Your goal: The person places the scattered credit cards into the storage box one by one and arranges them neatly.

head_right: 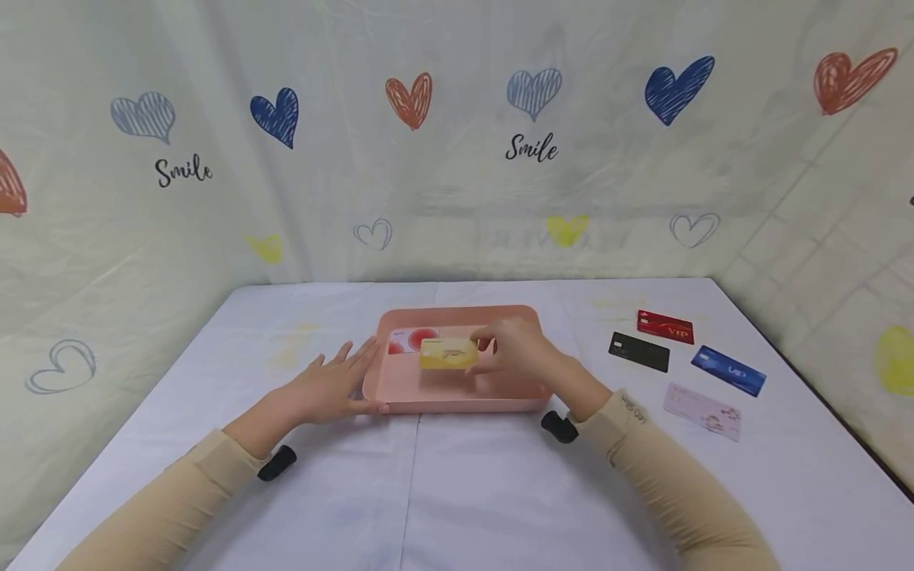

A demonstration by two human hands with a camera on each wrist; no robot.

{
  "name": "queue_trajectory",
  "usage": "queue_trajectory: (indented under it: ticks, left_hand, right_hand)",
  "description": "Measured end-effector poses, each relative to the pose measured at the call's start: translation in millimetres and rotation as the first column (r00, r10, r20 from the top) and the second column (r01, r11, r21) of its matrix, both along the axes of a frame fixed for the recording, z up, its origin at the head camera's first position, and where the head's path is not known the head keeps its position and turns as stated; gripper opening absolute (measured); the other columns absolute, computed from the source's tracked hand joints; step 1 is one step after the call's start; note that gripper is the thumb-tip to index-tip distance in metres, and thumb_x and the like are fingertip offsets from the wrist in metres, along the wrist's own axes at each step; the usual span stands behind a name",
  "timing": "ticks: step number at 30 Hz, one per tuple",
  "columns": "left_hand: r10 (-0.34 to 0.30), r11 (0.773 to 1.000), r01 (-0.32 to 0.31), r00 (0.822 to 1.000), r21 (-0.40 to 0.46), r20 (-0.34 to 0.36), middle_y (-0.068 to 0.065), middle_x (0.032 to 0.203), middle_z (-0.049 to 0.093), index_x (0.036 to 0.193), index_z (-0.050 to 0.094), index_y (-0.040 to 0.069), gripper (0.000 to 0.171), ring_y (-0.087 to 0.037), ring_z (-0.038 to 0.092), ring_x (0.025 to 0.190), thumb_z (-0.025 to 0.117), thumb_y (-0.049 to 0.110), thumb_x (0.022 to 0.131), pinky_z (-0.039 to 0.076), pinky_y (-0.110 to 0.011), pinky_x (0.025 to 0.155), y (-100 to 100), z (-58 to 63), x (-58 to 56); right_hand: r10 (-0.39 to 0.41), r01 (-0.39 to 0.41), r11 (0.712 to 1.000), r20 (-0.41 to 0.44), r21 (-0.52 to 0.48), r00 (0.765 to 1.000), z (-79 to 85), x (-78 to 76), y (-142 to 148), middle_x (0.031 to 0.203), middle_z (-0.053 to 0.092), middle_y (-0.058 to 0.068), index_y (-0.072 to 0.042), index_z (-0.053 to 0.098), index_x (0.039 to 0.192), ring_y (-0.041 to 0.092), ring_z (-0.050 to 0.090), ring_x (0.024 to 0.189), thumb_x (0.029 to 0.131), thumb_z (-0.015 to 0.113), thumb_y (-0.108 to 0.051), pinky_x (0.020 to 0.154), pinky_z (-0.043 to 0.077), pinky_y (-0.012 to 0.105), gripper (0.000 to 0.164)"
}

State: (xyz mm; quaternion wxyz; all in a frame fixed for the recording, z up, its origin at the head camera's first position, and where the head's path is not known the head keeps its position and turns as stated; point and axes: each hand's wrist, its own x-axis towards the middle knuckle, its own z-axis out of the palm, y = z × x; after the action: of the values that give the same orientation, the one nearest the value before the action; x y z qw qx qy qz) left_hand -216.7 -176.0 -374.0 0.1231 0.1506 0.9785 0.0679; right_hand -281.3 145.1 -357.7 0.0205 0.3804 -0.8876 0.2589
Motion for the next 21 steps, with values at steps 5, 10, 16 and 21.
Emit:
queue_trajectory:
  ticks: [5,10,16,21]
  left_hand:
    - [-0.001,1.0,0.001,1.0,0.006,-0.001,-0.006,0.172,0.011,0.166,0.007,0.013,0.116,-0.043,0.01,0.154,0.062,0.076,0.086,0.013,-0.07,0.117,1,0.4,0.0]
    - [-0.001,1.0,0.001,1.0,0.007,0.005,-0.006,0.171,0.011,0.166,0.007,0.013,0.115,-0.042,0.01,0.155,0.063,0.075,0.086,0.013,-0.07,0.117,1,0.6,0.6]
    - [-0.007,1.0,0.007,1.0,-0.003,-0.004,-0.007,0.171,0.011,0.166,0.008,0.013,0.114,-0.043,0.011,0.154,0.062,0.075,0.087,0.014,-0.071,0.116,1,0.5,0.2]
    - [-0.005,1.0,0.005,1.0,0.0,-0.008,-0.006,0.171,0.012,0.166,0.009,0.014,0.113,-0.044,0.012,0.154,0.062,0.075,0.087,0.014,-0.071,0.116,0,0.5,0.8]
  right_hand:
    - [-0.02,0.021,1.0,-0.015,0.022,1.0,-0.4,4.1,-13,0.085,0.069,-0.001,-0.008,0.076,0.1,0.01,0.055,0.069,0.074,0.094,-0.024,0.062,0.049,0.025,0.035]
    - [-0.045,0.044,0.996,0.01,0.072,0.999,-1.4,6.2,-22,0.088,0.069,-0.002,-0.013,0.076,0.102,0.011,0.056,0.074,0.076,0.093,-0.03,0.063,0.047,0.027,0.035]
    - [-0.084,0.078,0.991,0.048,0.108,0.995,-2.3,7.1,-34,0.091,0.069,-0.004,-0.014,0.076,0.107,0.013,0.058,0.077,0.078,0.091,-0.033,0.065,0.049,0.027,0.038]
    - [-0.116,0.101,0.984,0.102,0.145,0.988,-6.1,7.5,-47,0.09,0.067,-0.007,-0.017,0.076,0.106,0.01,0.056,0.072,0.079,0.091,-0.034,0.062,0.048,0.025,0.035]
